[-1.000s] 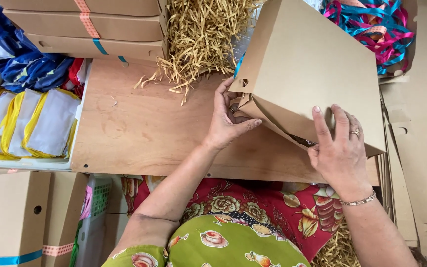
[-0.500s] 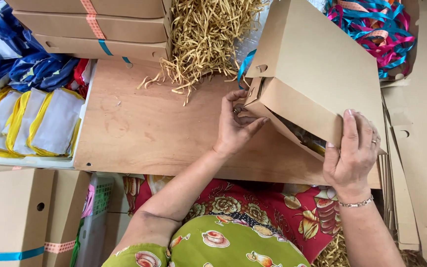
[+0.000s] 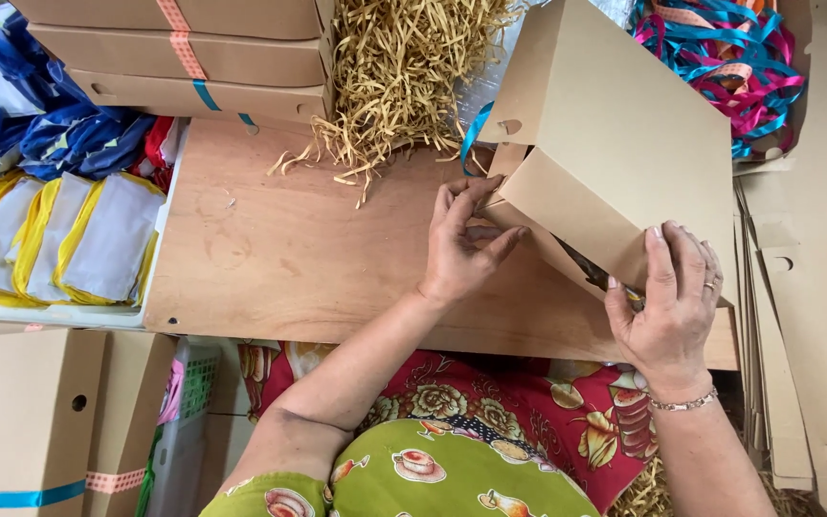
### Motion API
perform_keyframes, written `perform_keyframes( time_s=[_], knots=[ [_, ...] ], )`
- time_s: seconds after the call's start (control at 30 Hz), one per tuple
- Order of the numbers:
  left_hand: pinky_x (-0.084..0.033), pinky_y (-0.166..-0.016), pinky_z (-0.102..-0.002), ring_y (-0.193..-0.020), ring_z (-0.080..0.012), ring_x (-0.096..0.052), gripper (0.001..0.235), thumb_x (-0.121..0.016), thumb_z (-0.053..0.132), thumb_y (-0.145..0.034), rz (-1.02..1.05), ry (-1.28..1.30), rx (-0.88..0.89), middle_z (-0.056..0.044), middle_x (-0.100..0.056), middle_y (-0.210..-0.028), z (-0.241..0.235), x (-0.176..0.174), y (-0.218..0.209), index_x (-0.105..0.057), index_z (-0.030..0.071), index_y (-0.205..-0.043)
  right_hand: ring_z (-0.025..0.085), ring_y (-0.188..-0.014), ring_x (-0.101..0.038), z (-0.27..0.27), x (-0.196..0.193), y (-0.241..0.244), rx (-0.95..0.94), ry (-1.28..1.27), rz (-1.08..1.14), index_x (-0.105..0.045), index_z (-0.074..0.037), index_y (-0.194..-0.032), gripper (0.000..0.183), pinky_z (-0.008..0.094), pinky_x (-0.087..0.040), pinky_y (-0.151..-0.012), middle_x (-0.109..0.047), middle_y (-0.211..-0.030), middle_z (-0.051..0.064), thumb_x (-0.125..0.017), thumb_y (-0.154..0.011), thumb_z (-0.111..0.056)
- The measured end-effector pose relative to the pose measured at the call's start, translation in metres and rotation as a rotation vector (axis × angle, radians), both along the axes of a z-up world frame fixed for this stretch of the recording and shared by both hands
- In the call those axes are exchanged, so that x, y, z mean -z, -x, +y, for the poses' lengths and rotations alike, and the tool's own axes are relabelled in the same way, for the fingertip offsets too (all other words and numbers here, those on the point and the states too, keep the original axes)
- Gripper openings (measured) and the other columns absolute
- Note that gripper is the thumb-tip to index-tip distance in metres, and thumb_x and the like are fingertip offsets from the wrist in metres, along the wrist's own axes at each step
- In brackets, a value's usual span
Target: Packing small pouches into a box and assembling a cardboard outer box by folding and tucking flaps.
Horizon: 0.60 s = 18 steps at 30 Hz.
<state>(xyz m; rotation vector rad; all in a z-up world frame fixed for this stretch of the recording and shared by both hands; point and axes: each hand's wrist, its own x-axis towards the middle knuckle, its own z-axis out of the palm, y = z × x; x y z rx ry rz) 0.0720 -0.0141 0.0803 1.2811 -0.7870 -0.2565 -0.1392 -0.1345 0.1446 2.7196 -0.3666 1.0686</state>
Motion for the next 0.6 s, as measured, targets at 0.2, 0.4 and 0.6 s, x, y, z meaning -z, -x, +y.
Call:
perform_keyframes(
  time_s=[0.2,0.4,0.6],
  knots=[
    [-0.071,-0.078,-0.026,-0.123,-0.0184,-0.057,0.062,-0.088,0.019,-0.078,-0.028,-0.044,0.057,-0.013,-0.041,-0.142,0.007,-0.007,-0.005,-0.058,0.015,-0.133,0.053,-0.125,-0.059,-0.01,-0.005,0.007,-0.084,-0.115,-0.054,-0.055,0.014,-0.142,0.054,0.063,-0.044,-0.112,-0.059,-0.138,0.037,-0.062,-0.102,-0.022],
    [-0.063,-0.071,-0.024,-0.108,-0.019,-0.067,0.072,-0.088,0.019,-0.072,-0.011,-0.121,0.095,-0.013,-0.05,-0.149,0.008,-0.017,-0.013,-0.049,0.01,-0.131,0.05,-0.122,-0.061,-0.006,-0.004,0.007,0.059,0.054,-0.029,-0.063,0.011,-0.135,0.05,0.061,-0.047,-0.112,-0.065,-0.129,0.034,-0.068,-0.093,-0.015],
    [-0.049,-0.116,-0.044,-0.139,-0.0311,-0.053,0.069,-0.086,0.025,-0.081,-0.281,-0.054,0.093,-0.015,-0.053,-0.144,0.006,-0.005,-0.019,-0.054,0.007,-0.139,0.051,-0.121,-0.06,-0.008,-0.012,0.003,0.014,-0.065,-0.073,-0.06,0.012,-0.14,0.054,0.063,-0.04,-0.115,-0.062,-0.132,0.036,-0.065,-0.088,-0.002]
  ],
)
